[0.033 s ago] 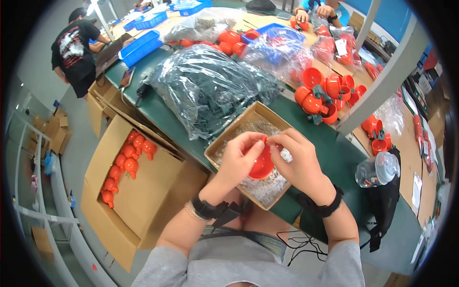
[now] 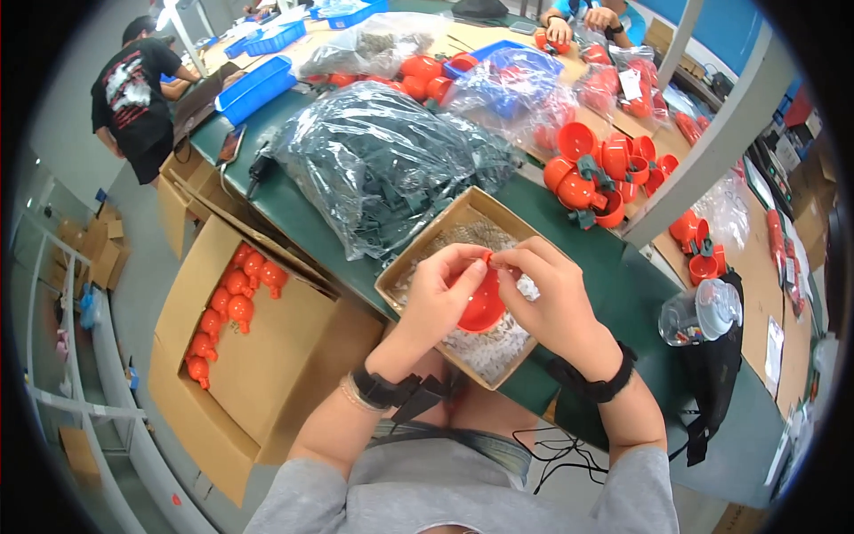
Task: The person picks up a red cup and a green plastic part, fits the green part into the side of the cup by hand, and places the assembled unit into a cardboard box.
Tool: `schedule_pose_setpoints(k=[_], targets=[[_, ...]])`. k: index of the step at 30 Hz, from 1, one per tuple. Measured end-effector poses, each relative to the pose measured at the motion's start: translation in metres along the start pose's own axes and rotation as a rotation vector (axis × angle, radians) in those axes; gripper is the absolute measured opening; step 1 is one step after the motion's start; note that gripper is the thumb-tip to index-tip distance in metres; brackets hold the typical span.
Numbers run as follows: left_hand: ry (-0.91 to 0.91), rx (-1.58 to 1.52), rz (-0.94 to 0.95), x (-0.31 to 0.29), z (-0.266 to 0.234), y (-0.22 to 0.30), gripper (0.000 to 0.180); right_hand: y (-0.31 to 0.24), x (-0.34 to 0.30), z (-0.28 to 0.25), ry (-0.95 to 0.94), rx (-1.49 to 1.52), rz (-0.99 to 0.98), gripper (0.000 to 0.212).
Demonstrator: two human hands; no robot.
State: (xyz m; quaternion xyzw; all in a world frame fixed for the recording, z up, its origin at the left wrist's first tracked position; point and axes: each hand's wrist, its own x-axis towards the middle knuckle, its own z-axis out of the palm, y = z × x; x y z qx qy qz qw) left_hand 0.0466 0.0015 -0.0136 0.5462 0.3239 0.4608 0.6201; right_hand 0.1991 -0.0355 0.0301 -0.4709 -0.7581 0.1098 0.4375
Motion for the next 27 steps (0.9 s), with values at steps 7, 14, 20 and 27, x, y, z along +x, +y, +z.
schedule_pose_setpoints(k=[7, 14, 20, 27], targets=[[-0.029, 0.012, -0.036, 0.002, -0.003, 0.001, 0.018, 0.003, 0.002, 0.005, -0.004, -0.038, 0.003, 0.014], [0.005, 0.048, 0.061, 0.002, 0.002, -0.006, 0.017, -0.003, 0.001, 0.004, 0.027, -0.023, -0.006, 0.015], [-0.088, -0.021, -0.011, 0.002, 0.0, -0.01, 0.021, 0.007, 0.003, 0.003, -0.036, 0.137, 0.225, 0.019], [-0.162, -0.069, -0.044, -0.008, -0.001, -0.006, 0.033, 0.007, -0.002, 0.001, -0.118, 0.229, 0.297, 0.019]])
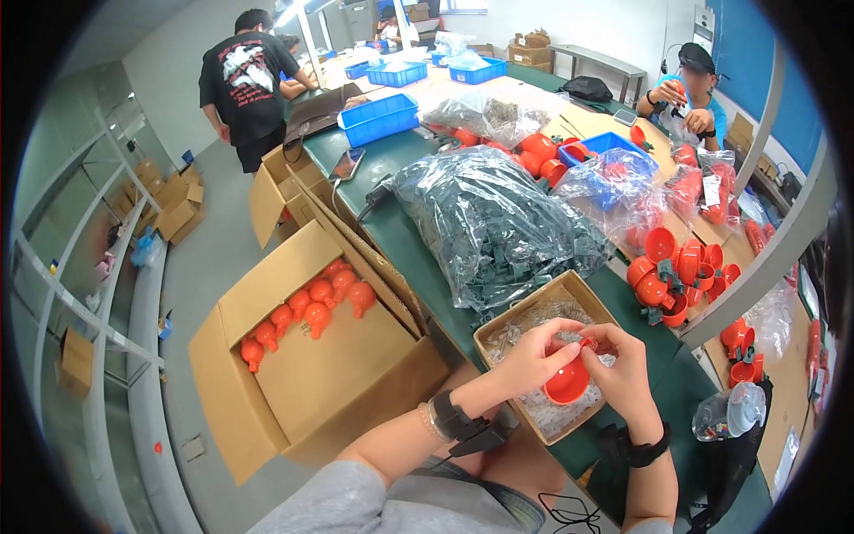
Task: The person picks up a red cup and a green plastic part, fits the green part into the side of the cup by hand, and places the assembled unit into a cardboard box.
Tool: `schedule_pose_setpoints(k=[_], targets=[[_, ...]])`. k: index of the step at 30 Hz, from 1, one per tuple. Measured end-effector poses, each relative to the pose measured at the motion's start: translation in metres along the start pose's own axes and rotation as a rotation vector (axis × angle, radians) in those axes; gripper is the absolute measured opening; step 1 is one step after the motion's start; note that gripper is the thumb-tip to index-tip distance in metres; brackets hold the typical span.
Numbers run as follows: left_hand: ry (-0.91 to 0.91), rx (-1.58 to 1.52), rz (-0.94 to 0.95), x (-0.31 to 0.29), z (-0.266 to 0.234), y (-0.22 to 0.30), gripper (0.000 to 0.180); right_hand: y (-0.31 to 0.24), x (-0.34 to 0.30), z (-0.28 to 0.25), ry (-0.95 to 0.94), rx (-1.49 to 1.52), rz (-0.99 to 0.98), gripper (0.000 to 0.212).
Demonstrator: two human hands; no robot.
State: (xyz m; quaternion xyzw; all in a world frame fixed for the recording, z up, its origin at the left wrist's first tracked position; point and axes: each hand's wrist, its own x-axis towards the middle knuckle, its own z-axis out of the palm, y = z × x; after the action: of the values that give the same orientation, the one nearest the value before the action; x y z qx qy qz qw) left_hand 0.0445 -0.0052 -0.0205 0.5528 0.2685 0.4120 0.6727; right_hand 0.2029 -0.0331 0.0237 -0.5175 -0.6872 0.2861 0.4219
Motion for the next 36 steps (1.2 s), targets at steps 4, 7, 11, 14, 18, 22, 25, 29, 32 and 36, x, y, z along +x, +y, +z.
schedule_pose_setpoints(k=[4, 7, 11, 14, 18, 22, 25, 29, 32, 36], targets=[[-0.081, 0.085, 0.075, -0.003, 0.006, 0.011, 0.05, 0.016, 0.001, -0.006, 0.11, 0.218, 0.15, 0.015], [-0.113, 0.332, 0.245, 0.003, 0.005, 0.017, 0.07, 0.02, 0.009, -0.008, 0.125, 0.249, 0.078, 0.014], [0.047, 0.229, 0.195, 0.006, -0.007, 0.018, 0.065, 0.015, 0.022, -0.019, -0.091, 0.431, 0.125, 0.047], [0.139, -0.052, 0.098, 0.007, -0.004, 0.023, 0.057, 0.018, 0.021, -0.03, -0.082, 0.159, 0.186, 0.028], [0.123, -0.064, 0.097, 0.009, -0.002, 0.016, 0.054, 0.021, 0.007, -0.022, -0.204, -0.236, 0.11, 0.017], [0.157, -0.1, 0.079, 0.005, -0.002, 0.014, 0.053, 0.037, -0.004, -0.005, -0.213, -0.462, -0.04, 0.011], [0.175, -0.108, 0.08, 0.003, -0.002, 0.015, 0.052, 0.032, -0.003, -0.005, -0.233, -0.492, -0.046, 0.012], [0.191, -0.096, 0.104, 0.004, -0.003, 0.016, 0.051, 0.025, 0.0, 0.001, -0.176, -0.355, -0.104, 0.016], [0.178, -0.096, 0.107, 0.006, -0.002, 0.016, 0.05, 0.028, 0.0, 0.005, -0.211, -0.36, -0.146, 0.018], [0.172, -0.139, 0.08, 0.006, -0.005, 0.018, 0.051, 0.032, 0.001, -0.001, -0.275, -0.448, -0.075, 0.019]])
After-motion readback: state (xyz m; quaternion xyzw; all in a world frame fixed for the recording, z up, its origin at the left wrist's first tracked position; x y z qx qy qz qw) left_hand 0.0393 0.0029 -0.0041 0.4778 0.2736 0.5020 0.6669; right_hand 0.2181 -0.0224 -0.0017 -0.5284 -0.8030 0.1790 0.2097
